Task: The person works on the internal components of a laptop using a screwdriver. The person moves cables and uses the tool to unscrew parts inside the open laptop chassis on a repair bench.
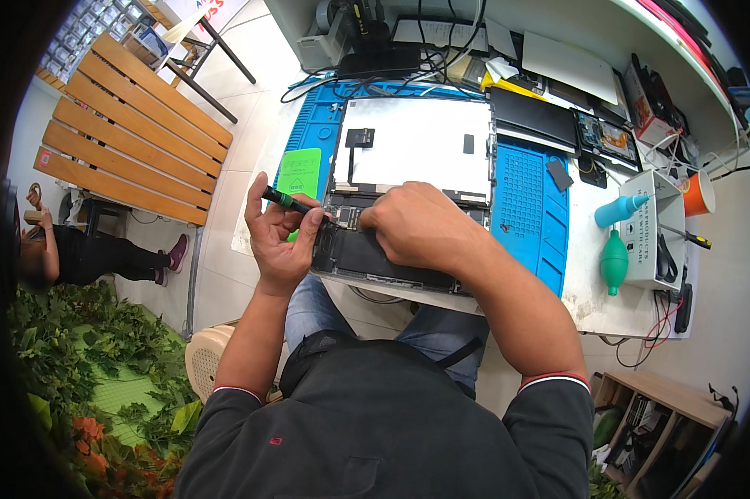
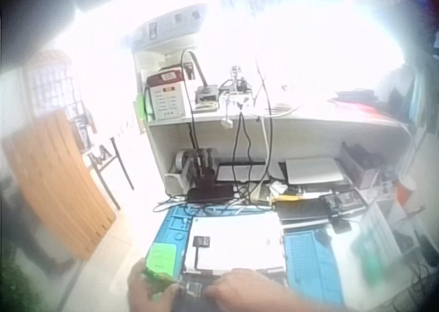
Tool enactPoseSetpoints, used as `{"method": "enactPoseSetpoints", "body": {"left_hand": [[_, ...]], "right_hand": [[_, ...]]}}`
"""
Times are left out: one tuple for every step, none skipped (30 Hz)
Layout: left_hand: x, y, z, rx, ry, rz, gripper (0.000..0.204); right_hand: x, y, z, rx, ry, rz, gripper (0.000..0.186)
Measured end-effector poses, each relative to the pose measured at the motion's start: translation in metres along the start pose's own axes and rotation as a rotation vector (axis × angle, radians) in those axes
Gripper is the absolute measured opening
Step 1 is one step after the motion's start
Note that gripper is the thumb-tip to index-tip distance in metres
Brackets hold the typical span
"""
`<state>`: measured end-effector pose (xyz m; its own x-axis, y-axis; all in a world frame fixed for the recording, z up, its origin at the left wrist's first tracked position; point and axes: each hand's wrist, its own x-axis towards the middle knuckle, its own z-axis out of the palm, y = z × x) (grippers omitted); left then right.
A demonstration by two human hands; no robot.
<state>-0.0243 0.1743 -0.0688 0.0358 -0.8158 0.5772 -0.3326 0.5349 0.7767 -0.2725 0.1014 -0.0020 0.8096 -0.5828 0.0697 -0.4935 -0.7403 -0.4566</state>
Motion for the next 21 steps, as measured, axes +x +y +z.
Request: {"method": "enactPoseSetpoints", "body": {"left_hand": [[-0.001,0.000,0.000,0.000,0.001,0.000,0.092],[0.000,-0.001,-0.001,0.020,-0.032,0.046,0.091],[0.001,-0.003,-0.003,0.039,-0.065,0.092,0.091],[0.003,-0.005,-0.004,0.058,-0.098,0.137,0.090],[0.005,-0.005,-0.005,0.061,-0.134,0.171,0.089],[0.009,-0.003,-0.007,0.064,-0.171,0.205,0.089],[0.012,-0.001,-0.008,0.067,-0.208,0.239,0.088],[0.015,0.001,-0.008,0.067,-0.211,0.243,0.086],[0.016,0.002,-0.008,0.065,-0.214,0.248,0.083],[0.017,0.003,-0.008,0.063,-0.217,0.252,0.081],[0.017,0.004,-0.007,0.070,-0.200,0.239,0.080],[0.018,0.005,-0.007,0.079,-0.182,0.228,0.078],[0.019,0.006,-0.006,0.089,-0.163,0.216,0.077],[0.019,0.005,-0.008,0.106,-0.173,0.219,0.075],[0.022,0.005,-0.010,0.125,-0.182,0.225,0.074],[0.025,0.006,-0.012,0.144,-0.192,0.230,0.072],[0.027,0.009,-0.013,0.116,-0.207,0.215,0.069],[0.034,0.019,-0.014,0.088,-0.225,0.197,0.066],[0.037,0.024,-0.015,0.086,-0.248,0.186,0.063],[0.041,0.028,-0.016,0.085,-0.270,0.176,0.061],[0.043,0.030,-0.021,0.112,-0.298,0.172,0.059]], "right_hand": [[0.000,0.000,-0.001,0.001,0.004,-0.001,0.024],[0.000,-0.001,-0.001,0.002,0.008,-0.003,0.024],[0.000,-0.001,-0.002,0.003,0.011,-0.003,0.024],[0.000,-0.001,-0.002,0.002,0.006,-0.002,0.024],[0.000,-0.001,-0.001,0.001,0.000,-0.001,0.024],[0.000,-0.001,-0.001,0.001,-0.005,0.000,0.024],[0.000,-0.001,-0.001,0.003,0.003,-0.006,0.023],[-0.001,-0.001,-0.001,0.004,0.011,-0.011,0.023],[-0.002,-0.001,0.000,0.004,0.018,-0.015,0.023],[-0.002,-0.001,0.000,0.001,0.015,-0.013,0.023],[-0.001,-0.001,0.000,-0.002,0.011,-0.010,0.023],[-0.001,-0.001,-0.001,-0.006,0.008,-0.011,0.023],[-0.001,-0.001,-0.001,-0.005,0.015,-0.010,0.023],[-0.002,-0.001,0.001,-0.005,0.023,-0.009,0.023],[-0.001,0.000,0.001,-0.005,0.032,-0.010,0.023],[-0.001,-0.001,0.000,-0.005,0.027,-0.006,0.023],[-0.001,-0.002,-0.001,-0.006,0.022,-0.001,0.022],[-0.001,-0.001,0.000,-0.003,0.015,0.004,0.022],[-0.001,-0.001,-0.001,-0.008,0.002,0.008,0.022],[0.000,-0.002,-0.003,-0.013,-0.012,0.011,0.022],[0.000,-0.002,-0.003,-0.016,-0.026,0.014,0.022]]}}
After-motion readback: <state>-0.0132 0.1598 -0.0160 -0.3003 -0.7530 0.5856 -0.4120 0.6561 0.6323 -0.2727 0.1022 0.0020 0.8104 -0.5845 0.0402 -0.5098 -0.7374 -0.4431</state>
